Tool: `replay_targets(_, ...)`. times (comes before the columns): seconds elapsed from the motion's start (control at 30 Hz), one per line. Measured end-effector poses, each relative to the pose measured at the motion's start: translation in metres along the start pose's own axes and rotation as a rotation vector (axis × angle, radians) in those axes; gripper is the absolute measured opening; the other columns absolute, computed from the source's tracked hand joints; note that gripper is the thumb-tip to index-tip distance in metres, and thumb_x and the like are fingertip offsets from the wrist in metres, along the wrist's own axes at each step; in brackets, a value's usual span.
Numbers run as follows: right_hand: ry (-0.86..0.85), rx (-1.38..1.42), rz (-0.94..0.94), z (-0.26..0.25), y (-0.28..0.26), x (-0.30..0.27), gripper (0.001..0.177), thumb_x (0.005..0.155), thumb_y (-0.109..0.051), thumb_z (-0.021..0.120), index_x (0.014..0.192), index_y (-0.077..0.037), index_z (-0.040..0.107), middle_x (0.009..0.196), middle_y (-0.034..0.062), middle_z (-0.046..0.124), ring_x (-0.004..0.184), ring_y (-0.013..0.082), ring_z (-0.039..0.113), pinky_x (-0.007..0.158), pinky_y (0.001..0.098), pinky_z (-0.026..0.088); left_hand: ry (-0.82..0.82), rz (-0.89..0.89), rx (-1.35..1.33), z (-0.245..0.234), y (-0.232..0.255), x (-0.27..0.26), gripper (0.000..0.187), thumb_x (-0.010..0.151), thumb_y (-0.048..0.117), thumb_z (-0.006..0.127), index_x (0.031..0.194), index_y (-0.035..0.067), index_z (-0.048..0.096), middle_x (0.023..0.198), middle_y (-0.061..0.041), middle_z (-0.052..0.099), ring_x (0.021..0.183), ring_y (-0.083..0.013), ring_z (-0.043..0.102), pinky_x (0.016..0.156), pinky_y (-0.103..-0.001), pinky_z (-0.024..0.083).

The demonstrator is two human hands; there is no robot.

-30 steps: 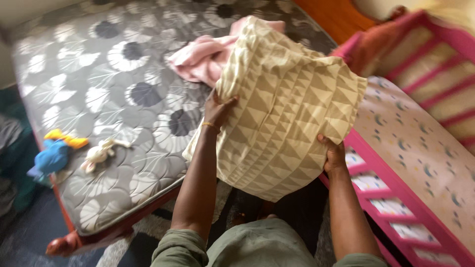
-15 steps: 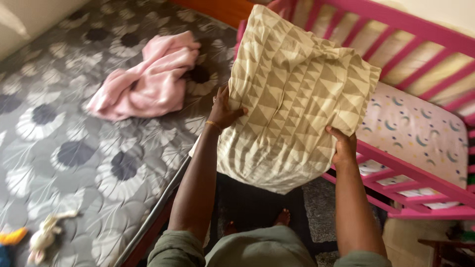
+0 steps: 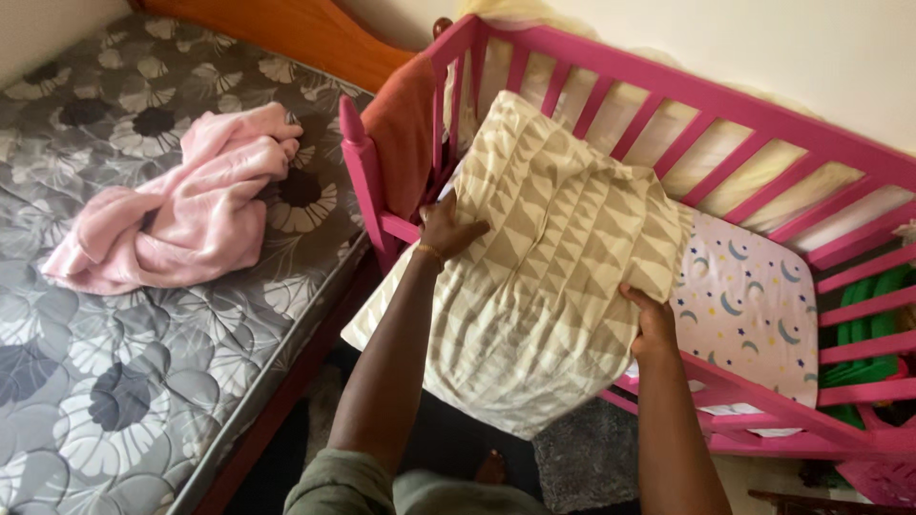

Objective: The person smooths a sheet in a crib, places a pillow and a blanket on top, and adjusts the bedding inside the crib.

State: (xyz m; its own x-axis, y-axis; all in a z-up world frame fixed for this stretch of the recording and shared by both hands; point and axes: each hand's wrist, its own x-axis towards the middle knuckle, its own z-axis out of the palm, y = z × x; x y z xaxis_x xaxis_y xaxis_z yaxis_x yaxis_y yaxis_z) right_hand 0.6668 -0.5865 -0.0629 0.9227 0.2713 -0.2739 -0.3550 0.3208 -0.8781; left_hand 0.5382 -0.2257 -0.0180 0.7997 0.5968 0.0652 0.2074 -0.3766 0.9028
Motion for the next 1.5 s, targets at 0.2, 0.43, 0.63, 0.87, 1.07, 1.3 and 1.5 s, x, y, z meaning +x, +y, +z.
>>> replay_targets(0.2, -0.078, 0.015, 0.113, 0.008, 0.002, 0.056, 0.063, 0.078, -0.007, 0.078, 0.138, -0.005, 0.058, 0.121, 0.0109, 0.071, 0.108, 0.0311, 0.069, 0.093, 0.0513, 0.058, 0.08, -0.026, 0.003, -0.008, 0.024, 0.025, 0.086, 0.063, 0.032, 0.077, 0.144, 0.03, 0.051, 0.122, -0.011, 0.064, 0.125, -0.0321, 0.046, 0.106, -0.049, 0.034)
replay_targets(0.43, -0.114, 0.127, 0.095, 0.05, 0.014, 0.105, 0.066, 0.079, -0.007, 0.08, 0.14, -0.008, 0.056, 0.124, 0.0103, 0.069, 0.116, 0.0305, 0.066, 0.102, 0.0493, 0.054, 0.157, -0.016, 0.134, -0.019, 0.021, 0.096, 0.072, 0.066, 0.022, 0.072, 0.136, 0.026, 0.057, 0.123, -0.008, 0.067, 0.132, -0.0322, 0.036, 0.11, -0.054, 0.022)
replay_targets(0.63, -0.116, 0.163, -0.022, 0.094, 0.005, 0.15, 0.069, 0.078, -0.002, 0.077, 0.141, -0.013, 0.054, 0.131, 0.0078, 0.065, 0.122, 0.0292, 0.063, 0.105, 0.0485, 0.054, 0.212, 0.123, 0.133, -0.015, 0.006, 0.18, 0.076, 0.063, 0.024, 0.079, 0.135, 0.022, 0.054, 0.125, -0.015, 0.056, 0.126, -0.0361, 0.036, 0.103, -0.054, 0.025)
replay_targets(0.87, 0.057, 0.075, -0.002, 0.09, 0.031, 0.188, 0.064, 0.08, -0.002, 0.08, 0.139, -0.011, 0.056, 0.127, 0.0078, 0.067, 0.118, 0.028, 0.064, 0.101, 0.047, 0.054, 0.173, 0.035, 0.173, 0.008, -0.025, 0.234, 0.059, 0.067, 0.021, 0.075, 0.123, 0.022, 0.06, 0.123, -0.011, 0.06, 0.129, -0.0345, 0.039, 0.098, -0.056, 0.03)
replay_targets(1.07, 0.043, 0.048, -0.074, 0.082, 0.064, 0.226, 0.07, 0.08, 0.004, 0.081, 0.143, -0.012, 0.052, 0.123, 0.0066, 0.067, 0.113, 0.0246, 0.064, 0.103, 0.042, 0.054, 0.221, -0.006, 0.212, 0.024, -0.057, 0.25, 0.075, 0.069, 0.01, 0.069, 0.141, 0.024, 0.052, 0.123, -0.012, 0.06, 0.129, -0.0359, 0.038, 0.098, -0.06, 0.026)
replay_targets(1.3, 0.071, 0.031, -0.092, 0.076, 0.113, 0.297, 0.079, 0.08, 0.0, 0.084, 0.148, -0.007, 0.045, 0.128, 0.0105, 0.066, 0.117, 0.0268, 0.064, 0.103, 0.0398, 0.052, 0.24, -0.096, 0.193, 0.038, -0.105, 0.274, 0.08, 0.068, 0.001, 0.062, 0.144, 0.022, 0.048, 0.131, -0.01, 0.063, 0.139, -0.0324, 0.042, 0.106, -0.057, 0.03)
replay_targets(1.5, 0.252, -0.789, 0.506, 0.114, 0.13, 0.351, 0.107, 0.082, -0.042, 0.084, 0.157, -0.007, 0.017, 0.159, 0.0206, 0.022, 0.135, 0.0344, 0.044, 0.1, 0.0515, 0.056, 0.393, 0.135, 0.299, 0.03, -0.093, 0.284, 0.086, 0.073, 0.008, 0.062, 0.154, 0.017, 0.037, 0.15, -0.013, 0.049, 0.143, -0.0365, 0.037, 0.12, -0.056, 0.03)
